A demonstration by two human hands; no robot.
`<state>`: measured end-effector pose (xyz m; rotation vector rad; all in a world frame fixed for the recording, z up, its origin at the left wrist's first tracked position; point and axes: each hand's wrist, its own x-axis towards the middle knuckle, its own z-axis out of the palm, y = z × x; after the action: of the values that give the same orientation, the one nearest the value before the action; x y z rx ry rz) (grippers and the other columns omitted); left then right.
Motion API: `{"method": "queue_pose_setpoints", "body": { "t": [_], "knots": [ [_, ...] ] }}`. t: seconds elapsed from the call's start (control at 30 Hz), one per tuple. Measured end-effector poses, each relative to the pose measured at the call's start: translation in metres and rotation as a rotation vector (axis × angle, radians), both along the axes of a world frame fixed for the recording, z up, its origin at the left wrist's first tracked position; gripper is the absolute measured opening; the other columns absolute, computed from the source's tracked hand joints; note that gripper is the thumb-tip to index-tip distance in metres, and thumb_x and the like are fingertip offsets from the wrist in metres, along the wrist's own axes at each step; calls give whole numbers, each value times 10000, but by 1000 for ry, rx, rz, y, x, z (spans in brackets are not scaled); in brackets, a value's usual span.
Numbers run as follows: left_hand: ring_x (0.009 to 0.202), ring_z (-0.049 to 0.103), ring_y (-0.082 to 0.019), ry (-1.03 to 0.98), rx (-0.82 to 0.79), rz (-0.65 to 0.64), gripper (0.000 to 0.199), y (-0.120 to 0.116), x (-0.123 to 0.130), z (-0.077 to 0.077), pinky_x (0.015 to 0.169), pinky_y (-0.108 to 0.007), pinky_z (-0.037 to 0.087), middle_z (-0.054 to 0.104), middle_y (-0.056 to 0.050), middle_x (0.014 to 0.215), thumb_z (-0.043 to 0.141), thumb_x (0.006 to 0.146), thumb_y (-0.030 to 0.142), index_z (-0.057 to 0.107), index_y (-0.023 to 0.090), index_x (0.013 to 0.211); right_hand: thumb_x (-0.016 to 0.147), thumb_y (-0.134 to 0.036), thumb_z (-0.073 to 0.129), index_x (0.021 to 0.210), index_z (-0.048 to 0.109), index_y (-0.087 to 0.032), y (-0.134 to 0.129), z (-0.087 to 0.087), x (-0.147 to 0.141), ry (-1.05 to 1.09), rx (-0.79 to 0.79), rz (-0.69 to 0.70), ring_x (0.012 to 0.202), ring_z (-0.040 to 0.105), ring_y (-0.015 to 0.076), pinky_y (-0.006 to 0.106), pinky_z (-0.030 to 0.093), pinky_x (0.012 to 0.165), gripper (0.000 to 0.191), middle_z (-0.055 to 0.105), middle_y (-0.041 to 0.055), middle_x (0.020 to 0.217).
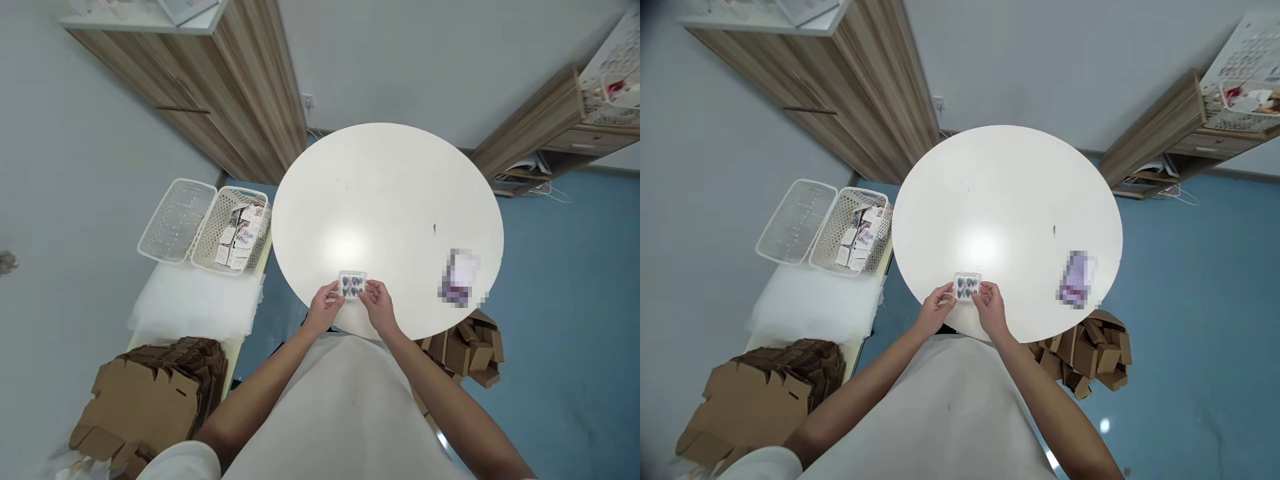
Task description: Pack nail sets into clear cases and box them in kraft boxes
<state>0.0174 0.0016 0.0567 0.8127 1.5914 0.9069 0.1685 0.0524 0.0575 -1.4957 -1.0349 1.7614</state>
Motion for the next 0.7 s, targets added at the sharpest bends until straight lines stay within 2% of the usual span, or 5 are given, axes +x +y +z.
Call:
{"method": "queue_pose_setpoints", "body": {
  "t": [0.13, 0.27, 0.37, 0.5, 0.7],
  "knots": [
    [962, 496, -154, 64, -36, 50, 471, 12, -57, -7, 745, -254, 475, 462, -69, 1122, 519, 775, 382, 444, 260, 1224, 687, -342, 579, 1055, 481, -224, 11, -8, -62, -134, 46, 57, 986, 484, 188, 335, 458, 764, 398, 509, 69, 1086],
    [975, 497, -167, 151, -80, 60, 493, 30, -114, -13, 736, -250, 468, 449, -76, 1117, 518, 769, 405, 440, 249, 1230, 685, -320, 569, 1174, 439, -240, 23, -20, -119, -236, 33, 142, 939, 466, 174, 327, 469, 744, 512, 461, 67, 1114],
    [1006, 481, -180, 205, -108, 31, 522, 45, -146, -20, 749, -257, 455, 435, -77, 1125, 507, 769, 438, 418, 251, 1249, 691, -289, 557, 1224, 401, -249, 33, -29, -152, -264, 35, 197, 922, 468, 168, 325, 467, 751, 557, 454, 60, 1105],
    [1012, 466, -183, 247, -128, -9, 546, 67, -171, -28, 776, -269, 436, 418, -80, 1128, 500, 771, 439, 394, 239, 1268, 698, -272, 547, 1261, 360, -256, 47, -36, -180, -293, 34, 209, 907, 473, 166, 329, 474, 748, 594, 435, 60, 1111],
    [1004, 459, -180, 257, -153, -54, 581, 99, -187, -35, 779, -271, 429, 385, -87, 1140, 514, 767, 384, 346, 217, 1297, 713, -270, 540, 1291, 315, -262, 71, -40, -202, -282, 37, 198, 876, 503, 157, 336, 491, 753, 620, 389, 69, 1135]
  ]
}}
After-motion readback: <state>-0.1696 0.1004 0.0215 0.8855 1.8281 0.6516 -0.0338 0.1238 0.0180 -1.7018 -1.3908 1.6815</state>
